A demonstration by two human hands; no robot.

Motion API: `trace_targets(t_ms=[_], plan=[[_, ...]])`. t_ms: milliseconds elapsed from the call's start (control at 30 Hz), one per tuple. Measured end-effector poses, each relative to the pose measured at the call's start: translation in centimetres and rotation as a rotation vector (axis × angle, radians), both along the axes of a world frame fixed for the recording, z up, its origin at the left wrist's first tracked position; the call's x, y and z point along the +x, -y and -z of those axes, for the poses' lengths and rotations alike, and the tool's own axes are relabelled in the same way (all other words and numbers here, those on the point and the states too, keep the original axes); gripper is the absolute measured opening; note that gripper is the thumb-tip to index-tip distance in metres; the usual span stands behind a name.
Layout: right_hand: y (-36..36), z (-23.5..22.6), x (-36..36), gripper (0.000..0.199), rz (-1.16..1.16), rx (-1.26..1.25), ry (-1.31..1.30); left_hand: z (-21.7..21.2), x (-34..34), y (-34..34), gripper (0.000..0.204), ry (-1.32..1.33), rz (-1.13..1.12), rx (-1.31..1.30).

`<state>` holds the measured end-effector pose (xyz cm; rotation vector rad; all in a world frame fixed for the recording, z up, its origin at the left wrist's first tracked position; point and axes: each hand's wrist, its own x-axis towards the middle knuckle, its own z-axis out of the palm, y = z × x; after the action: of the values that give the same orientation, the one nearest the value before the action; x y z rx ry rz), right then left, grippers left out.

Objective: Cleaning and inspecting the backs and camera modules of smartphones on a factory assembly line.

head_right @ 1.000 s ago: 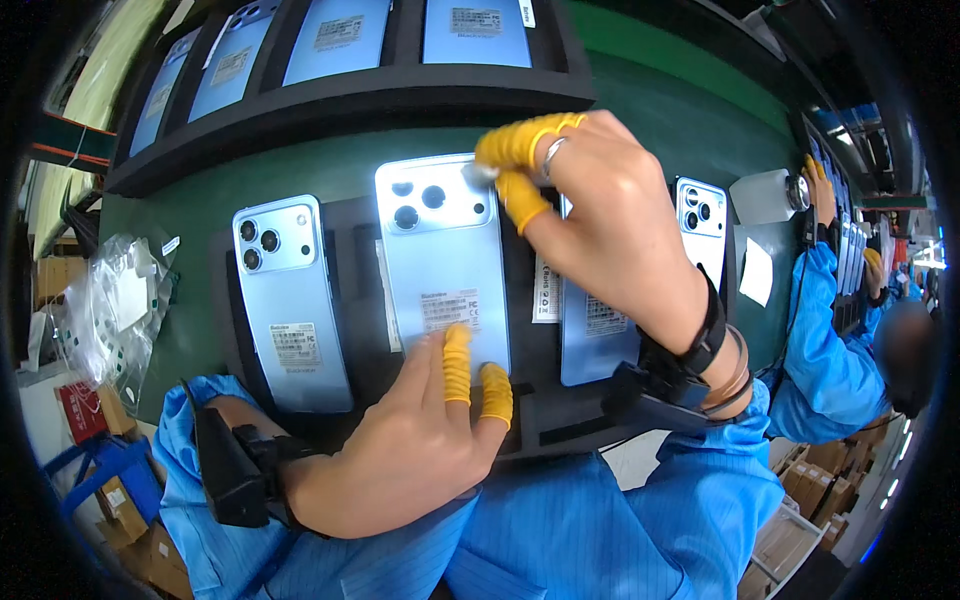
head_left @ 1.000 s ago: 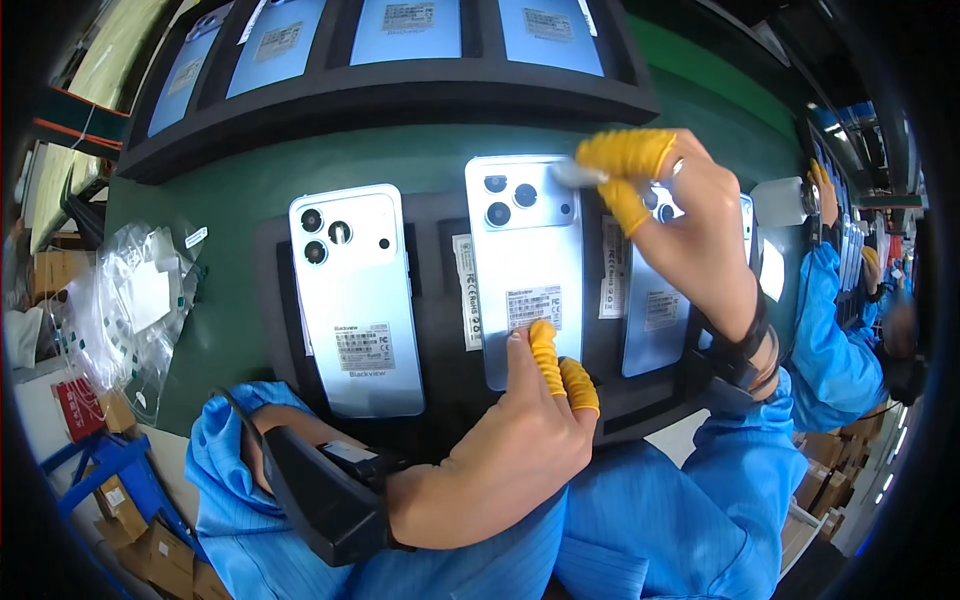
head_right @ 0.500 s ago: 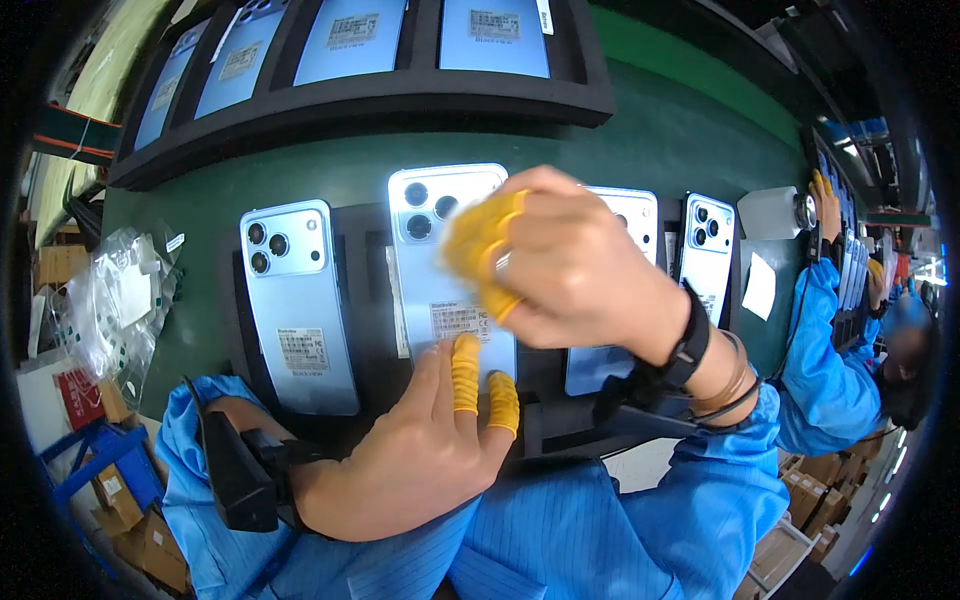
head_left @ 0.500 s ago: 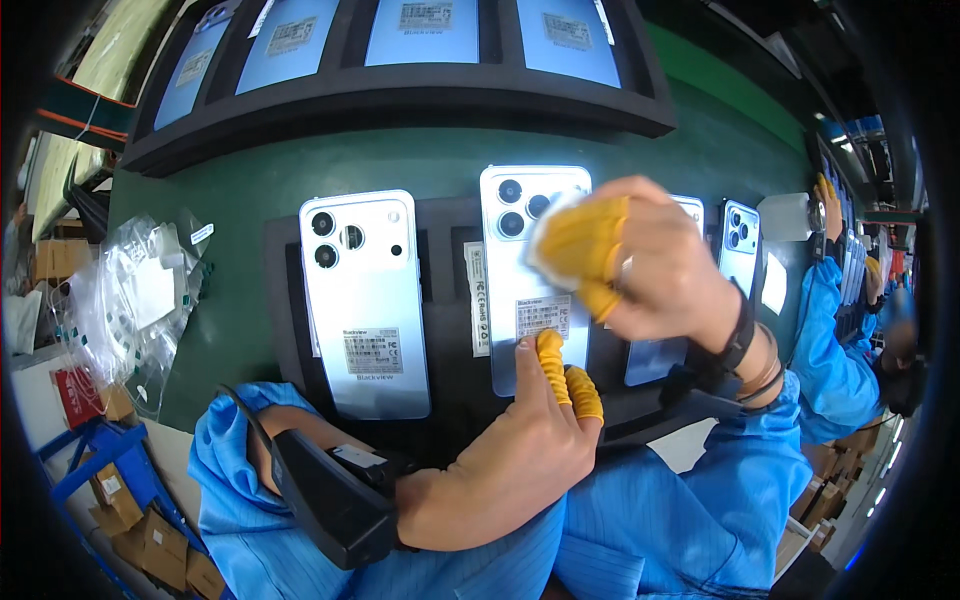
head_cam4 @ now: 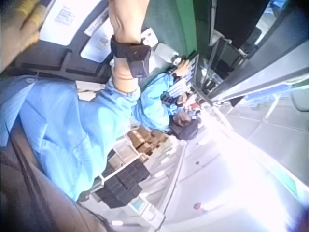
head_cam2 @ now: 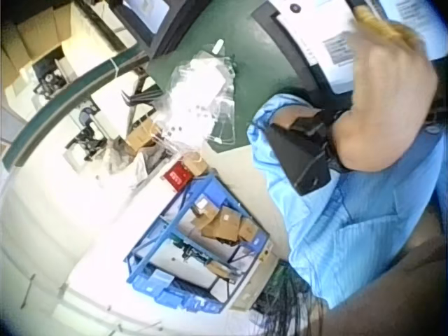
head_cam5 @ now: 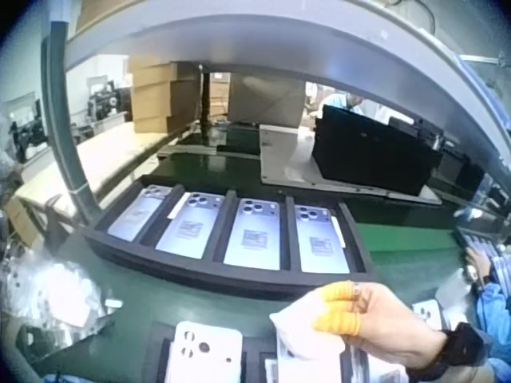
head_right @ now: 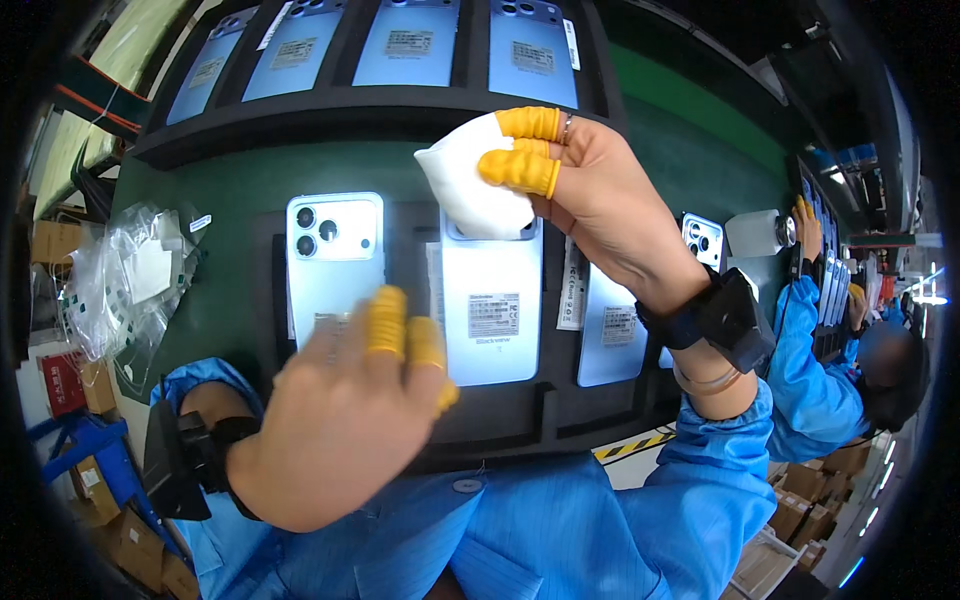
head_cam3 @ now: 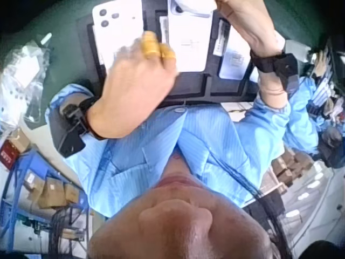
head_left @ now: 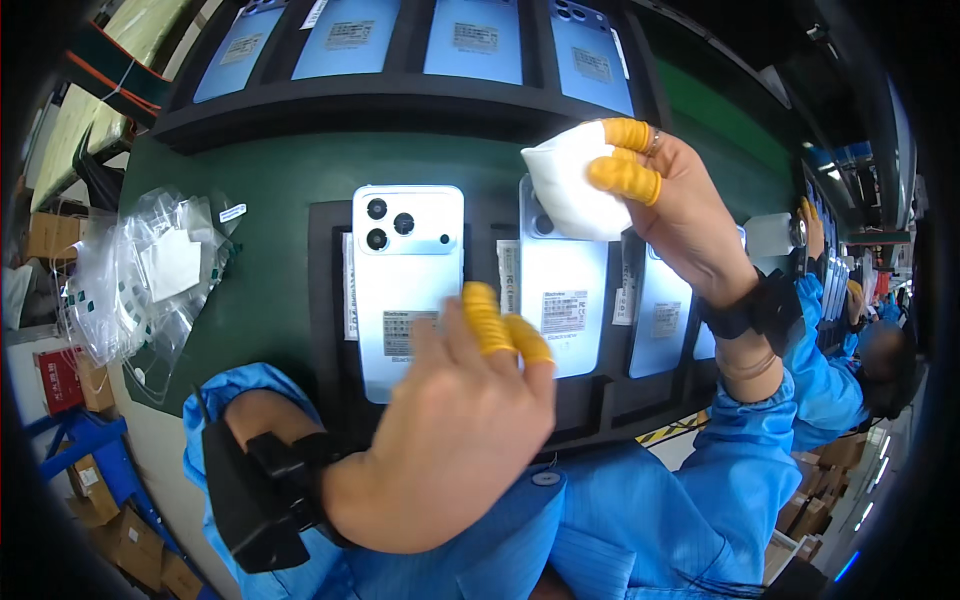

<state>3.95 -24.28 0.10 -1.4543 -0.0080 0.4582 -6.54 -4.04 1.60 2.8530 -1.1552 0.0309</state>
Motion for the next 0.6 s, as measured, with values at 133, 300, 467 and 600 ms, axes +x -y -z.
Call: trace_targets(t_ms=[133, 300, 467, 600], plan=[[-2.5, 1.0, 1.2, 0.028, -0.123, -0.042, 0.215, 0.7, -0.6, -1.1, 0.021, -0.092, 0.030, 0.151], [-7.9, 1.6, 2.1, 0.019, -0.222, -0.309, 0.830, 1.9, -1.8, -0.2, 0.018, 0.010, 0.062, 0.230], [-9.4, 3.3, 2.3, 0.018, -0.627, -0.532, 1.482, 2.4, -1.7, -0.2, 0.016, 0.011, 0.062, 0.183], [-7.1, 2.8, 1.9, 0.013, -0.638, -0.542, 1.430, 2.2, -1.9, -0.3, 0.016, 0.019, 0.037, 0.200]])
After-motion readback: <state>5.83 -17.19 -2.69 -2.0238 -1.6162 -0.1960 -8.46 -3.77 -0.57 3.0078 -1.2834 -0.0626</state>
